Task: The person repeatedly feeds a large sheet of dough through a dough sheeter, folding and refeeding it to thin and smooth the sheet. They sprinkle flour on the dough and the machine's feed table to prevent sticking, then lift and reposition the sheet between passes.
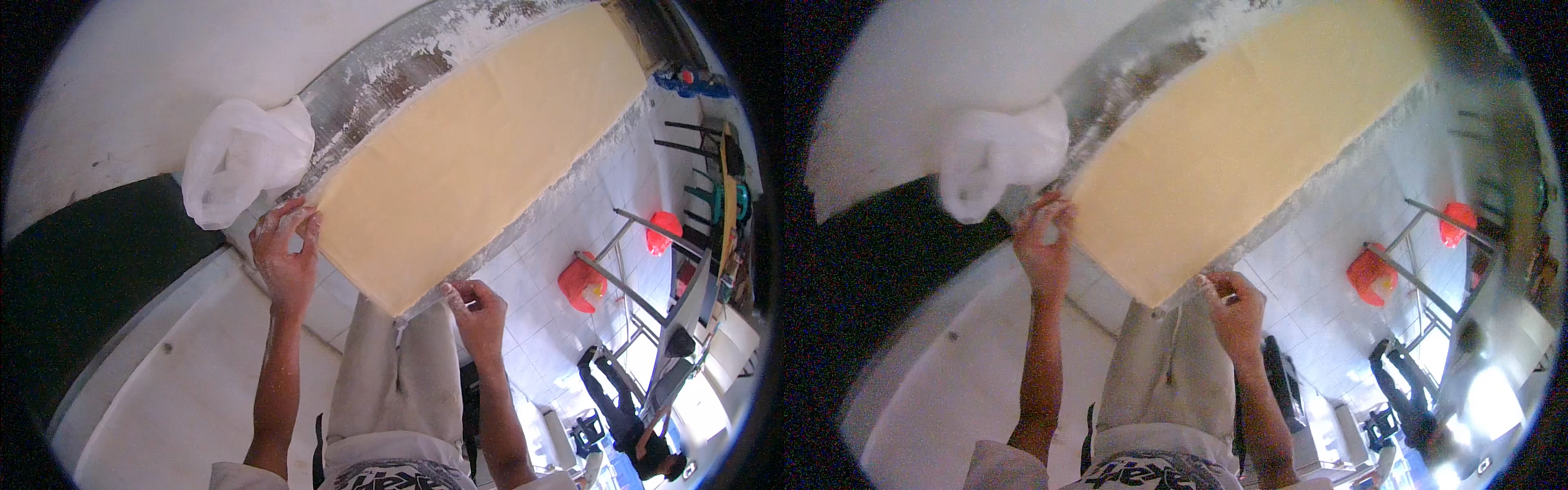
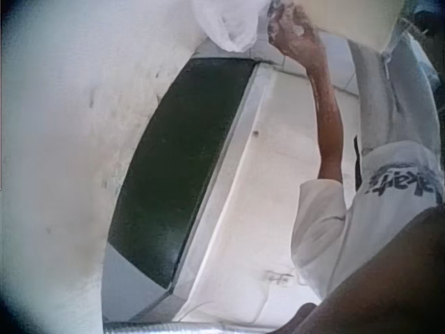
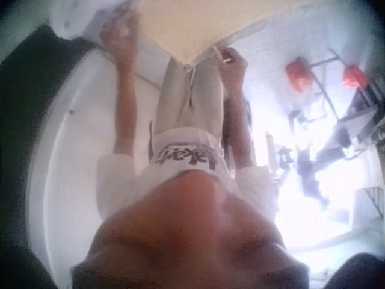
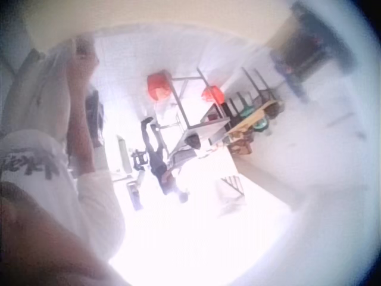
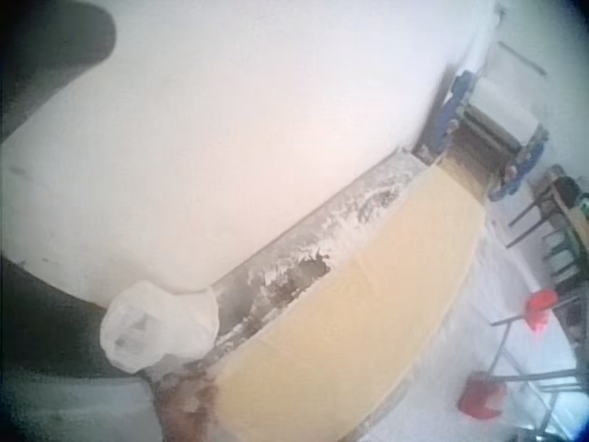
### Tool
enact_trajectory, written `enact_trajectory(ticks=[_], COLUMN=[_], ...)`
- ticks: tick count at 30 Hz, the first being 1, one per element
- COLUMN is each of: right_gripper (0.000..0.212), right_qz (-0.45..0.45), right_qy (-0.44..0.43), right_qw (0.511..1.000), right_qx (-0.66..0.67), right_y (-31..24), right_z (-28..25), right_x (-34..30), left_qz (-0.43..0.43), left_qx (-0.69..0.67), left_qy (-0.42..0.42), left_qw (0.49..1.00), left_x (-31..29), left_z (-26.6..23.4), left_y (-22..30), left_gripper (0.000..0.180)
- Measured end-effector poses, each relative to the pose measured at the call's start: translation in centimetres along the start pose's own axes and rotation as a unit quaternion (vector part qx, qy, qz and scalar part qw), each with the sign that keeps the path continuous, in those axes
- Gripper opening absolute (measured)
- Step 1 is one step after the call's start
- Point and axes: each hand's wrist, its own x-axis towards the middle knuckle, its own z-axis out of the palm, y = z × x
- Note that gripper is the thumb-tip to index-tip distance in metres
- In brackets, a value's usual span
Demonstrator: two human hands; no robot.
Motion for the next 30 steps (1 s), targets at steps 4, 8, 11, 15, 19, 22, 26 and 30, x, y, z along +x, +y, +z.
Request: enact_trajectory(ticks=[4, 8, 11, 15, 19, 22, 26, 30], right_gripper=[0.025, 0.024, 0.025, 0.023, 0.021, 0.021, 0.021, 0.021], right_qz=[-0.020, -0.035, -0.022, -0.029, -0.005, 0.001, -0.002, 0.006], right_qy=[0.029, 0.048, 0.053, 0.063, 0.060, 0.061, 0.066, 0.063], right_qw=[0.999, 0.998, 0.998, 0.997, 0.997, 0.996, 0.996, 0.996], right_qx=[0.024, 0.018, 0.019, 0.024, 0.050, 0.058, 0.056, 0.067], right_y=[0.0, -0.7, -1.1, -1.2, -0.7, -0.8, -0.8, -0.8], right_z=[1.7, 2.3, 2.2, 2.3, 2.8, 2.9, 2.8, 3.0], right_x=[-0.6, 0.2, 0.3, 0.0, 0.0, -0.3, -0.6, -0.9], left_qz=[0.019, -0.024, -0.066, -0.088, -0.075, -0.111, -0.067, -0.039], left_qx=[-0.082, -0.167, -0.155, -0.152, -0.165, -0.140, -0.024, -0.047], left_qy=[0.001, -0.083, -0.126, -0.151, -0.163, -0.150, -0.153, -0.100], left_qw=[0.996, 0.982, 0.978, 0.973, 0.970, 0.972, 0.986, 0.993], left_x=[0.5, 0.8, 2.0, 3.5, 3.9, 4.0, 3.7, 3.0], left_z=[-0.5, -1.1, -1.2, -1.6, -1.6, -1.9, -2.7, -2.6], left_y=[0.3, -0.6, 0.0, 0.1, -0.9, 0.6, 0.3, -0.2], left_gripper=[0.015, 0.015, 0.016, 0.017, 0.017, 0.016, 0.018, 0.015])
